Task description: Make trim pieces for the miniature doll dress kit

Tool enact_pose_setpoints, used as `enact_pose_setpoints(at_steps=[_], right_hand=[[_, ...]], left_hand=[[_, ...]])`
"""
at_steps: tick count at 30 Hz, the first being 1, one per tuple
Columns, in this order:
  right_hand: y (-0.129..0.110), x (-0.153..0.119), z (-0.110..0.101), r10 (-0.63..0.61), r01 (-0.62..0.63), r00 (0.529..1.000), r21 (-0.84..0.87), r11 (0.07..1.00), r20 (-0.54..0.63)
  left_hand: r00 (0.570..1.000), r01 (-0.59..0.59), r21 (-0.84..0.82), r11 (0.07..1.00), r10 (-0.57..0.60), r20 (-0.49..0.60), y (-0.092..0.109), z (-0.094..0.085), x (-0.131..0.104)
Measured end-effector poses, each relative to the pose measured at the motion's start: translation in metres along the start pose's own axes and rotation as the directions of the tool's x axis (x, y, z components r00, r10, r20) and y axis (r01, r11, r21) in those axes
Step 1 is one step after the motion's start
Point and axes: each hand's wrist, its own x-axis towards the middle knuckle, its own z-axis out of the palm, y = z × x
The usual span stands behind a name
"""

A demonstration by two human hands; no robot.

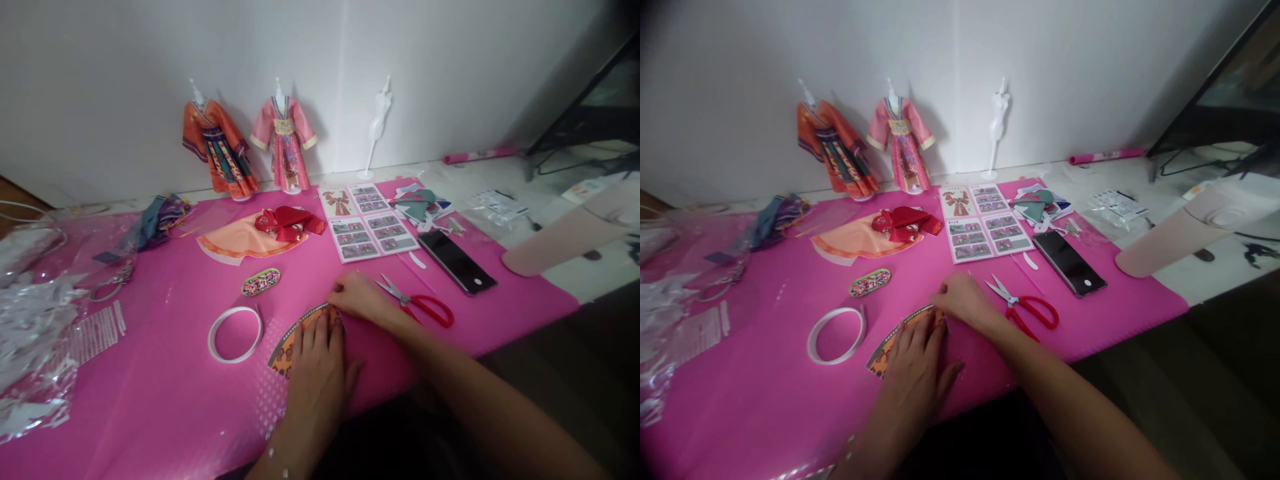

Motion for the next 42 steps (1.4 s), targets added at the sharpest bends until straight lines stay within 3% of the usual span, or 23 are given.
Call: enact_pose_setpoints(at_steps=[7, 19, 31, 42], right_hand=[[0.0101, 0.0030, -0.0003, -0.026, 0.027, 1.000, 0.070, 0.997, -0.016], [0.0079, 0.0010, 0.0026, -0.071, 0.072, 0.997, 0.132, 0.989, -0.010], [0.0078, 0.0018, 0.0045, -0.084, 0.082, 0.996, 0.106, 0.991, 0.014], [0.0035, -0.0037, 0.0086, -0.045, 0.047, 0.998, 0.053, 0.997, -0.032]], left_hand=[[0.999, 0.023, -0.027, 0.999, -0.022, 0.022, 0.0007, -0.0017, -0.0005], [0.999, 0.044, -0.037, 0.998, -0.043, 0.033, 0.0024, -0.0030, -0.0007], [0.999, 0.040, -0.031, 0.999, -0.039, 0.029, 0.0012, -0.0010, 0.0001], [0.999, 0.039, -0.011, 0.999, -0.038, 0.027, 0.0020, -0.0003, -0.0017]])
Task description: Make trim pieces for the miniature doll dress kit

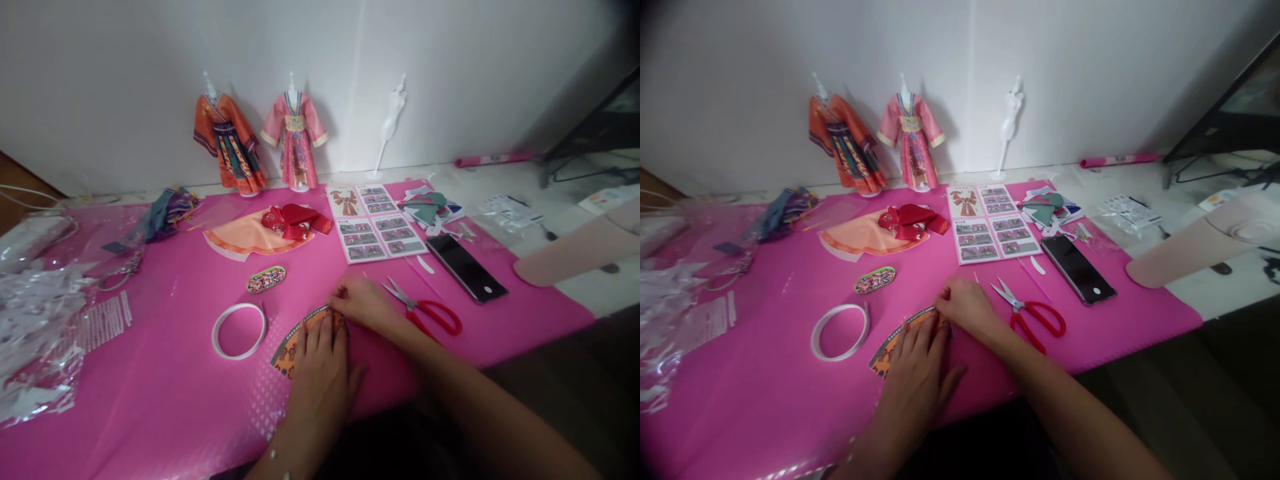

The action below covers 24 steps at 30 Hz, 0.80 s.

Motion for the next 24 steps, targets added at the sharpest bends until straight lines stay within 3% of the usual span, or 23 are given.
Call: enact_pose_setpoints(at_steps=[5, 11, 15, 19, 24], right_hand=[[0.005, 0.002, 0.003, -0.024, 0.025, 1.000, 0.063, 0.998, -0.018], [0.017, 0.007, 0.005, -0.043, 0.052, 0.998, 0.268, 0.962, -0.040], [0.019, 0.004, 0.005, -0.025, 0.046, 0.998, 0.375, 0.926, -0.062], [0.021, 0.003, 0.008, -0.009, 0.044, 0.997, 0.461, 0.886, -0.078], [0.021, 0.001, 0.009, 0.004, 0.040, 0.996, 0.502, 0.864, -0.086]], left_hand=[[0.999, 0.021, -0.026, 0.999, -0.020, 0.042, 0.000, -0.002, -0.001], [0.993, 0.039, -0.118, 0.992, -0.025, 0.117, -0.005, -0.010, 0.004], [0.997, 0.026, -0.187, 0.982, -0.012, 0.076, -0.011, -0.025, 0.008], [0.996, 0.084, -0.200, 0.976, -0.077, 0.042, -0.025, -0.042, 0.026], [0.974, 0.137, -0.186, 0.973, -0.099, 0.203, -0.044, -0.047, 0.062]])
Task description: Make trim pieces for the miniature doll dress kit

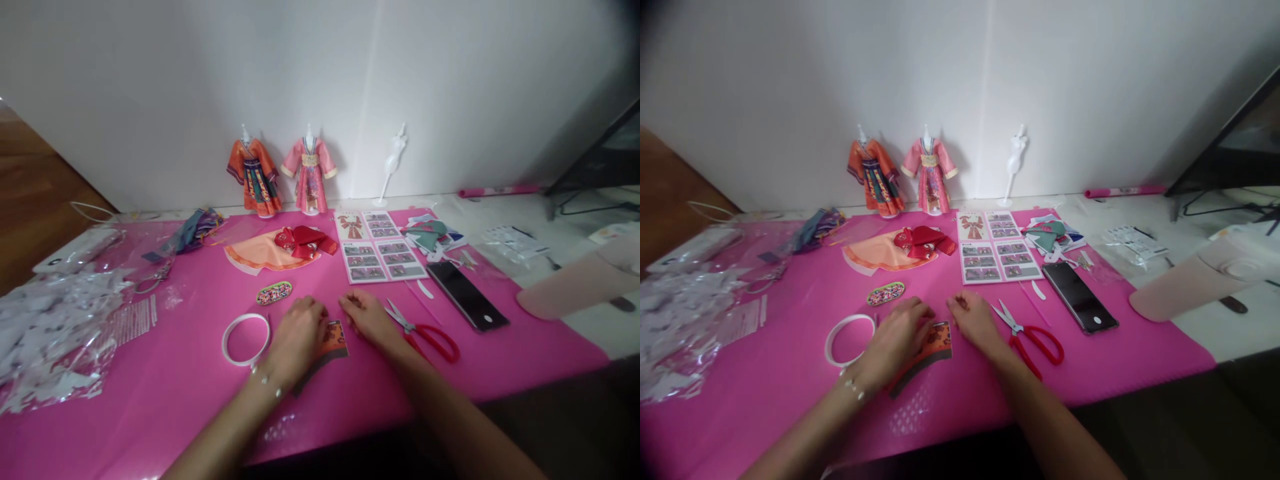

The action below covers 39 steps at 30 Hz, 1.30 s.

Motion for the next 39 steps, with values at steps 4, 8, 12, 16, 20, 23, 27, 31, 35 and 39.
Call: enact_pose_setpoints(at_steps=[4, 8, 12, 16, 20, 23, 27, 31, 35, 39], right_hand=[[-0.004, -0.003, -0.001, -0.006, 0.006, 1.000, -0.013, 1.000, 0.001], [-0.004, -0.004, 0.000, -0.015, 0.015, 1.000, -0.055, 0.998, -0.008], [-0.002, -0.002, 0.001, -0.035, 0.034, 0.999, -0.115, 0.993, -0.006], [-0.004, -0.002, -0.002, -0.054, 0.056, 0.998, -0.191, 0.980, 0.014], [-0.013, -0.010, -0.009, -0.096, 0.112, 0.993, -0.296, 0.949, 0.068], [-0.020, -0.017, -0.011, -0.117, 0.144, 0.989, -0.402, 0.904, 0.091], [-0.024, -0.021, -0.008, -0.113, 0.156, 0.987, -0.522, 0.839, 0.113], [-0.028, -0.021, -0.006, -0.114, 0.184, 0.981, -0.587, 0.789, 0.155], [-0.035, -0.021, -0.011, -0.148, 0.245, 0.967, -0.594, 0.766, 0.208], [-0.046, -0.020, -0.020, -0.229, 0.343, 0.937, -0.563, 0.752, 0.265]], left_hand=[[0.996, -0.058, -0.022, 0.998, 0.059, 0.066, -0.008, 0.003, 0.019], [0.991, -0.094, -0.044, 0.995, 0.098, 0.096, -0.014, 0.007, 0.028], [0.986, -0.107, -0.069, 0.992, 0.115, 0.121, -0.015, 0.006, 0.032], [0.983, -0.122, -0.108, 0.987, 0.135, 0.125, -0.018, 0.008, 0.031], [0.984, -0.137, -0.173, 0.975, 0.154, 0.090, -0.028, 0.011, 0.028], [0.987, -0.128, -0.220, 0.967, 0.147, 0.071, -0.035, 0.010, 0.026], [0.994, -0.082, -0.254, 0.964, 0.098, 0.051, -0.038, 0.005, 0.024], [0.997, -0.055, -0.297, 0.953, 0.066, 0.028, -0.038, 0.003, 0.022], [0.997, -0.057, -0.370, 0.927, 0.070, 0.024, -0.040, 0.005, 0.016], [0.992, -0.019, -0.555, 0.832, 0.085, 0.094, -0.041, 0.004, 0.009]])
